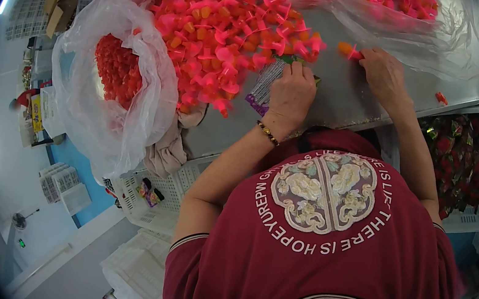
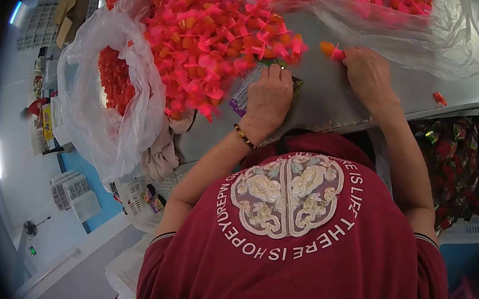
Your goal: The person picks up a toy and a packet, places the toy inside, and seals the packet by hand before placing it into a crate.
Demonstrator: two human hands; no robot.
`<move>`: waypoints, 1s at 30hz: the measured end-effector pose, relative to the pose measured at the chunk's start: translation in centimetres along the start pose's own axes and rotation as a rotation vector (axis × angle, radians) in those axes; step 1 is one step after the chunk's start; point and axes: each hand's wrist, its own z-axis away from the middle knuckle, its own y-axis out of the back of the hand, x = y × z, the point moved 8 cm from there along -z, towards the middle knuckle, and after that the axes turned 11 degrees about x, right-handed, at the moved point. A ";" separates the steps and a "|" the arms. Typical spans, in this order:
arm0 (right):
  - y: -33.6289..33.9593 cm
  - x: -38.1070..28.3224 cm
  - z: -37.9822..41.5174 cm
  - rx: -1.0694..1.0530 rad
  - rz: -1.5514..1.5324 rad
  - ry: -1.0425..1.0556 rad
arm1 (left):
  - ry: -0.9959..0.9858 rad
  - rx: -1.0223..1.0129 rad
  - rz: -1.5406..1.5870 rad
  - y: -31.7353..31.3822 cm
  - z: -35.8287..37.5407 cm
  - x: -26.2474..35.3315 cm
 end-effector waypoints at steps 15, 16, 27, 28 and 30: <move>-2.9 -7.1 0.1 -0.070 -0.848 -0.184 | 0.475 0.401 0.756 0.7 3.8 -5.9; -2.9 -7.1 0.1 -0.071 -0.848 -0.183 | 0.494 0.425 0.773 0.6 4.1 -6.1; 1.1 -9.2 1.0 0.084 -0.118 0.469 | 0.525 0.487 0.914 1.9 3.8 -6.4; 1.4 -9.3 0.8 0.086 -0.118 0.468 | 0.494 0.498 0.892 2.1 3.8 -6.3; 1.7 -9.9 0.6 0.077 -0.075 0.507 | 0.461 0.509 0.868 2.4 3.7 -6.2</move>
